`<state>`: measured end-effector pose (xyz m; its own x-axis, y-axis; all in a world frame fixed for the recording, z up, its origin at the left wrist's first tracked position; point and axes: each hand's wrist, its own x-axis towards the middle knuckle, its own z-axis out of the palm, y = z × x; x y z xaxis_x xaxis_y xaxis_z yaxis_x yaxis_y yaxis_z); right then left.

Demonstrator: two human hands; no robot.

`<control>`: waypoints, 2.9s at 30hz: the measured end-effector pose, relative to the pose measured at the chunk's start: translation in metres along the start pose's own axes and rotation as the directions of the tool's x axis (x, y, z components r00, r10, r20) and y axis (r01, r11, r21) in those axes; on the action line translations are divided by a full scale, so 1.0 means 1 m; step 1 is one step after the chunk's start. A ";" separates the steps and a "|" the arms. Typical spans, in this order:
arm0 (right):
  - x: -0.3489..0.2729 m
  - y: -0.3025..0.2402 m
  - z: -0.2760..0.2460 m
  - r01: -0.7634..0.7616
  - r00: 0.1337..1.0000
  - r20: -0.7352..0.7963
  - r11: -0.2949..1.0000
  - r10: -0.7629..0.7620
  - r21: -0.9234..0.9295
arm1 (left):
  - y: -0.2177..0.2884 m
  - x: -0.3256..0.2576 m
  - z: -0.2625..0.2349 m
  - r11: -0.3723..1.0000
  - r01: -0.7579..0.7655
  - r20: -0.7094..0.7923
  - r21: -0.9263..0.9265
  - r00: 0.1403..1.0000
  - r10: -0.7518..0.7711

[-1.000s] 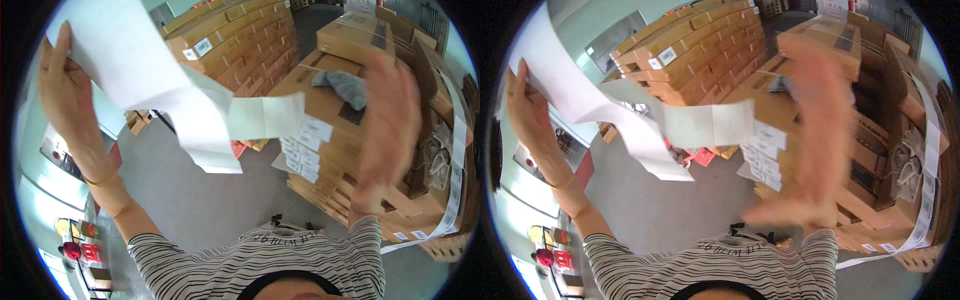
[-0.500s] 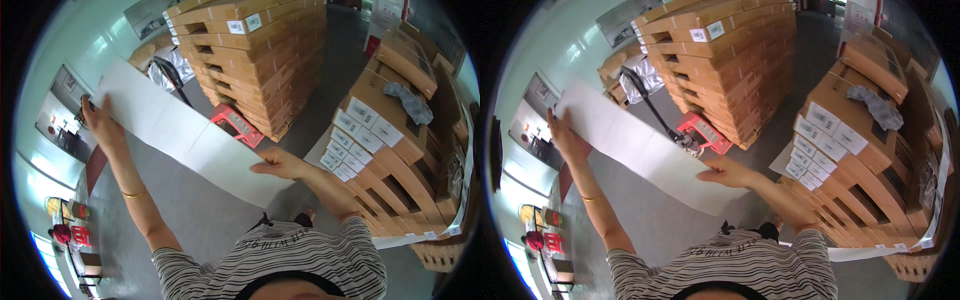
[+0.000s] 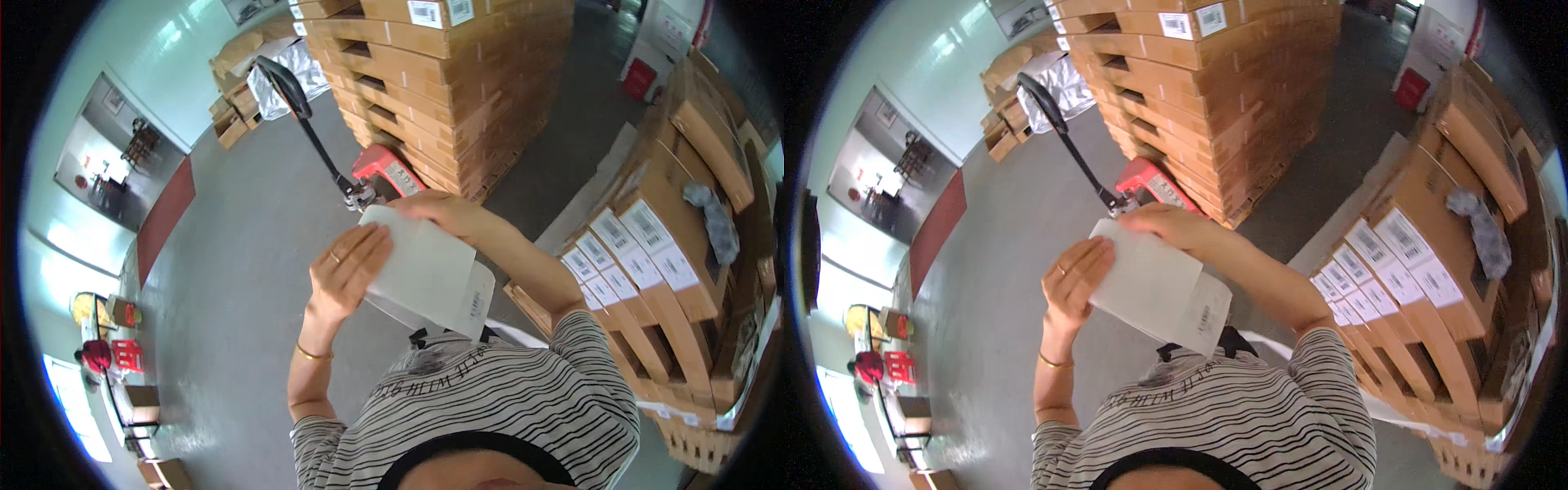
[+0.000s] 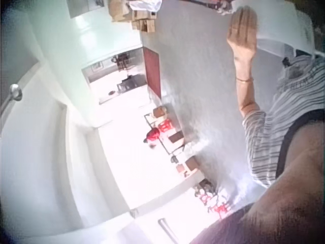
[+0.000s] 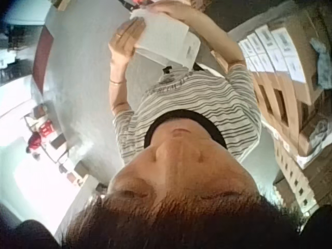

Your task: The person peels adhesive shipping labels from backing sheets and sticks them onto cardboard boxes stacked on pallets by hand.

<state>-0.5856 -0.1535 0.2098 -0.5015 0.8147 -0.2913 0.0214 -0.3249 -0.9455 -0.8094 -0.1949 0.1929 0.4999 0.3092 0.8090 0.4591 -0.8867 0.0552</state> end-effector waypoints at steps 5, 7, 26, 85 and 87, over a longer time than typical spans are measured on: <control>0.018 -0.020 -0.040 0.262 0.942 0.140 0.927 -0.306 0.269 | -0.051 0.010 0.035 0.858 0.464 -0.165 -0.218 0.849 -0.502; 0.026 -0.021 -0.065 0.335 0.911 0.177 0.918 -0.373 0.211 | -0.063 0.014 0.051 0.808 0.506 -0.175 -0.303 0.804 -0.569; 0.157 -0.050 -0.080 0.431 0.897 0.091 0.902 -0.433 0.041 | -0.207 0.007 0.093 0.531 0.708 0.016 -0.466 0.607 -0.795; 1.017 -0.332 -0.016 0.828 0.081 -0.273 0.217 -0.959 -0.518 | -1.153 -0.061 -0.042 0.804 0.512 -0.116 -0.303 0.818 -0.564; 1.017 -0.345 -0.050 0.759 -0.145 -0.383 0.146 -0.912 -0.634 | -1.179 -0.030 -0.016 0.799 0.481 -0.045 -0.360 0.847 -0.530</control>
<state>-1.0604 0.8112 0.2321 0.3847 0.3627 0.8488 0.1706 0.8758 -0.4515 -1.3774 0.8362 0.1130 0.1469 0.7161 0.6823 0.3426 -0.6839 0.6441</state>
